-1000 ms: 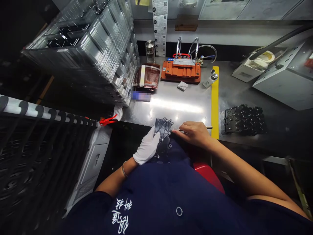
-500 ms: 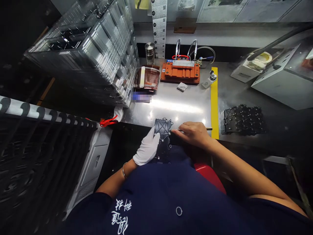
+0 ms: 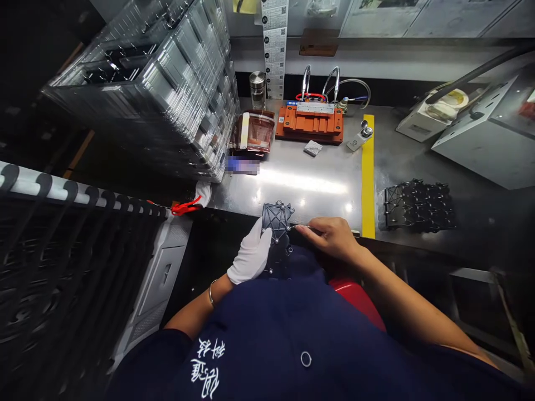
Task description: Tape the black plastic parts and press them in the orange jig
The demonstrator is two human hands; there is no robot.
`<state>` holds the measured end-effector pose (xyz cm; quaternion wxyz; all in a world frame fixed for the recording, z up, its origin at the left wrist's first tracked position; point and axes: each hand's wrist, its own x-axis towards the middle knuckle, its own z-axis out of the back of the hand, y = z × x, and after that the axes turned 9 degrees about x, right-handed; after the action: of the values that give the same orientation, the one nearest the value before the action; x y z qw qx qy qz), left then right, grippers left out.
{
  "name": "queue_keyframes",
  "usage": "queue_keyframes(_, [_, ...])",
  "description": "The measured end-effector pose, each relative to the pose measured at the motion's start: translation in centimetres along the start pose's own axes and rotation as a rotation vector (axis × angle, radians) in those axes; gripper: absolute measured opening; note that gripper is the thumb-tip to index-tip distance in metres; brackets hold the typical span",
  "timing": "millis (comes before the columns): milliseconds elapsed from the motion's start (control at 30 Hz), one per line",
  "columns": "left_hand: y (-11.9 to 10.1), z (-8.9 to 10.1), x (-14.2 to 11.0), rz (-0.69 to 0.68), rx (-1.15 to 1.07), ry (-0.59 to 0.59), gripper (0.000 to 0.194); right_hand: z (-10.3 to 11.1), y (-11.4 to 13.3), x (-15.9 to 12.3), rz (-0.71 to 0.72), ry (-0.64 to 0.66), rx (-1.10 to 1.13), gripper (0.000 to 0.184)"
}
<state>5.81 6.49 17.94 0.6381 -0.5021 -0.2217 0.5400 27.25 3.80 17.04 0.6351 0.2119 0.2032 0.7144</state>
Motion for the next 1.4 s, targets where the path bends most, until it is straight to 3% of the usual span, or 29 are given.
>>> queue_keyframes(267, [0.1,-0.1,-0.1,-0.007,0.019,-0.057,0.041,-1.9,2.3,-1.8,-0.078,-0.152,-0.006,0.058])
queue_keyframes(467, [-0.5,-0.1,-0.2,-0.030,0.036,-0.051,0.040,-1.9,2.5,-1.9,-0.116,-0.244,-0.015,0.056])
queue_keyframes(833, [-0.9,-0.2,-0.6,0.002,0.023,-0.048,0.040,-1.9,2.7,-2.1,-0.127,-0.237,0.008,0.057])
queue_keyframes(1033, [-0.3,0.1,-0.1,-0.032,0.105,-0.072,0.030,-1.2,2.5,-2.0,-0.166,-0.185,0.193,0.055])
queue_keyframes(1133, [-0.1,1.7,1.6,-0.125,0.305,-0.052,0.026,1.0,1.9,-1.0,-0.126,-0.138,0.439,0.050])
queue_keyframes(1200, [-0.4,3.3,3.0,-0.262,0.464,-0.016,0.027,2.5,1.5,0.3,-0.103,-0.221,0.555,0.040])
queue_keyframes(1267, [-0.8,4.7,4.0,-0.420,0.578,0.060,0.026,3.5,1.3,1.7,-0.099,-0.235,0.623,0.044])
queue_keyframes(1333, [-1.4,5.6,4.4,-0.540,0.638,0.147,0.026,3.5,1.2,2.8,-0.082,-0.058,0.698,0.050])
queue_keyframes(1400, [-1.6,5.8,4.4,-0.587,0.627,0.146,0.024,2.9,0.9,3.3,-0.075,0.093,0.764,0.044])
